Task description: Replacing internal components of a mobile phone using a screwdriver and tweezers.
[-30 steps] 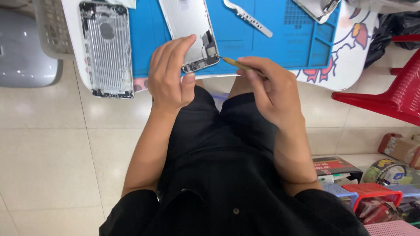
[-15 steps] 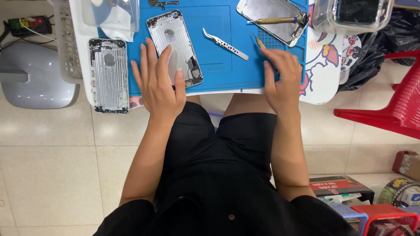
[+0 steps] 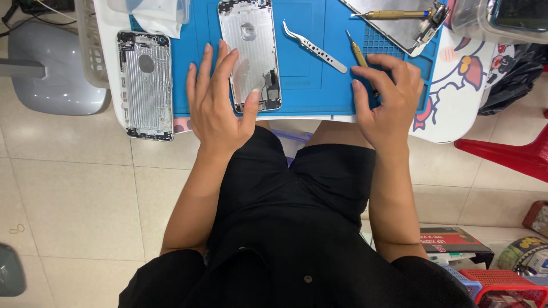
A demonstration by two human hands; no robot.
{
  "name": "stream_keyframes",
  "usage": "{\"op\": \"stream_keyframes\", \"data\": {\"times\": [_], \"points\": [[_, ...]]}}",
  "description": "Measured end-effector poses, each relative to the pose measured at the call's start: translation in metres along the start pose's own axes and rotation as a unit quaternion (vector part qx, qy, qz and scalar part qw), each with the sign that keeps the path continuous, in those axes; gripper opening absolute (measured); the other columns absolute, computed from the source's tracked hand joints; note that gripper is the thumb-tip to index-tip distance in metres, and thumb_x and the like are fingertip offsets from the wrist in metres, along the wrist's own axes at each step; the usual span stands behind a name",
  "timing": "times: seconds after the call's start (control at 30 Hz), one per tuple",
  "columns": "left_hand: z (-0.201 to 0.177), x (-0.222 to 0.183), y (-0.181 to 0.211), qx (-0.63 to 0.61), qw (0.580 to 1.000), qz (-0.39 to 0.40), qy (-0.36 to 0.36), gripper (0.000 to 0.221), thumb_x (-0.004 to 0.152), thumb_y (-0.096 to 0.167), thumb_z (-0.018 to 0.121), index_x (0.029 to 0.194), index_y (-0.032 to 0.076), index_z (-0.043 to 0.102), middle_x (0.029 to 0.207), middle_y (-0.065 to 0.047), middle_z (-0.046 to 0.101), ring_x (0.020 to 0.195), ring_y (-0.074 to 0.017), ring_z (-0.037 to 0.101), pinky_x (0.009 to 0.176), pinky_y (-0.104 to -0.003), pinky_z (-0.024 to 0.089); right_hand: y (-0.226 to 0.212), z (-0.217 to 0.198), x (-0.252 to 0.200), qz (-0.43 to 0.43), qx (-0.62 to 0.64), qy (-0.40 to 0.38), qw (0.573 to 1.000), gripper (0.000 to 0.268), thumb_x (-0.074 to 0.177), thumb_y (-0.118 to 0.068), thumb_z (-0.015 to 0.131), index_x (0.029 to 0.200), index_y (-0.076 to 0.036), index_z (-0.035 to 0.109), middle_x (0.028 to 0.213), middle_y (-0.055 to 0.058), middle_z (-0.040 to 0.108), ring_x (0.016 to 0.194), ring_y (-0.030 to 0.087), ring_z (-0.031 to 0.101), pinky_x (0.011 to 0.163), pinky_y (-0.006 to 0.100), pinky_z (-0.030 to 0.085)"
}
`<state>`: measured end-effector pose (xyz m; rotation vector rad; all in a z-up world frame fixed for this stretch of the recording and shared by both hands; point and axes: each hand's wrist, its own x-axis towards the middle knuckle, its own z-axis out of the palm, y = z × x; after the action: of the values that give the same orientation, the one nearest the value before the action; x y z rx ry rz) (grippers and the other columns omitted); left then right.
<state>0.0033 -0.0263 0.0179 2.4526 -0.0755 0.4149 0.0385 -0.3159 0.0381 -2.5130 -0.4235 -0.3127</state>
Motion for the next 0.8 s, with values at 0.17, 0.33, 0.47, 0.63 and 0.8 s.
{"op": "stream_keyframes", "data": {"times": [0.17, 0.33, 0.47, 0.63, 0.8], "points": [[0.004, -0.001, -0.007, -0.006, 1.0, 0.002, -0.002, 0.058, 0.101, 0.035, 0.065, 0.148, 0.005, 0.05, 0.156, -0.014, 0.055, 0.153, -0.0374, 0.044, 0.13, -0.055, 0.026, 0.002, 0.006, -0.001, 0.008, -0.009, -0.007, 1.0, 0.015, 0.099, -0.011, 0.081, 0.113, -0.015, 0.077, 0.129, 0.0, 0.066, 0.121, 0.024, 0.054, 0.106, 0.039, 0.038], [0.01, -0.003, -0.009, 0.0, 1.0, -0.003, 0.011, 0.057, 0.104, 0.038, 0.06, 0.151, 0.006, 0.049, 0.162, -0.014, 0.048, 0.153, -0.0316, 0.046, 0.127, -0.051, 0.027, -0.001, 0.004, -0.001, 0.019, -0.01, -0.006, 1.0, 0.018, 0.099, -0.007, 0.077, 0.115, -0.015, 0.077, 0.132, 0.0, 0.065, 0.123, 0.024, 0.053, 0.105, 0.035, 0.038], [0.011, -0.003, -0.01, 0.016, 1.0, 0.001, 0.006, 0.056, 0.105, 0.039, 0.058, 0.151, 0.007, 0.05, 0.164, -0.014, 0.044, 0.154, -0.0307, 0.046, 0.127, -0.05, 0.028, -0.001, 0.004, 0.002, 0.008, -0.008, -0.004, 1.0, 0.018, 0.096, -0.006, 0.076, 0.112, -0.013, 0.075, 0.128, 0.002, 0.063, 0.12, 0.025, 0.053, 0.103, 0.037, 0.038], [0.011, -0.002, -0.009, 0.035, 0.999, -0.006, 0.003, 0.054, 0.106, 0.041, 0.053, 0.149, 0.008, 0.053, 0.163, -0.013, 0.045, 0.153, -0.03, 0.047, 0.126, -0.049, 0.029, -0.004, 0.003, 0.007, 0.012, -0.022, -0.009, 1.0, 0.018, 0.095, -0.006, 0.077, 0.112, -0.013, 0.075, 0.128, 0.002, 0.064, 0.119, 0.025, 0.053, 0.102, 0.036, 0.038], [0.015, -0.002, -0.011, 0.04, 0.999, -0.001, 0.004, 0.054, 0.106, 0.042, 0.052, 0.147, 0.008, 0.055, 0.16, -0.014, 0.047, 0.151, -0.0311, 0.049, 0.125, -0.05, 0.031, -0.003, 0.003, 0.007, 0.017, -0.018, -0.016, 1.0, 0.018, 0.095, -0.006, 0.078, 0.111, -0.013, 0.075, 0.128, 0.002, 0.063, 0.118, 0.025, 0.053, 0.103, 0.037, 0.038]]}}
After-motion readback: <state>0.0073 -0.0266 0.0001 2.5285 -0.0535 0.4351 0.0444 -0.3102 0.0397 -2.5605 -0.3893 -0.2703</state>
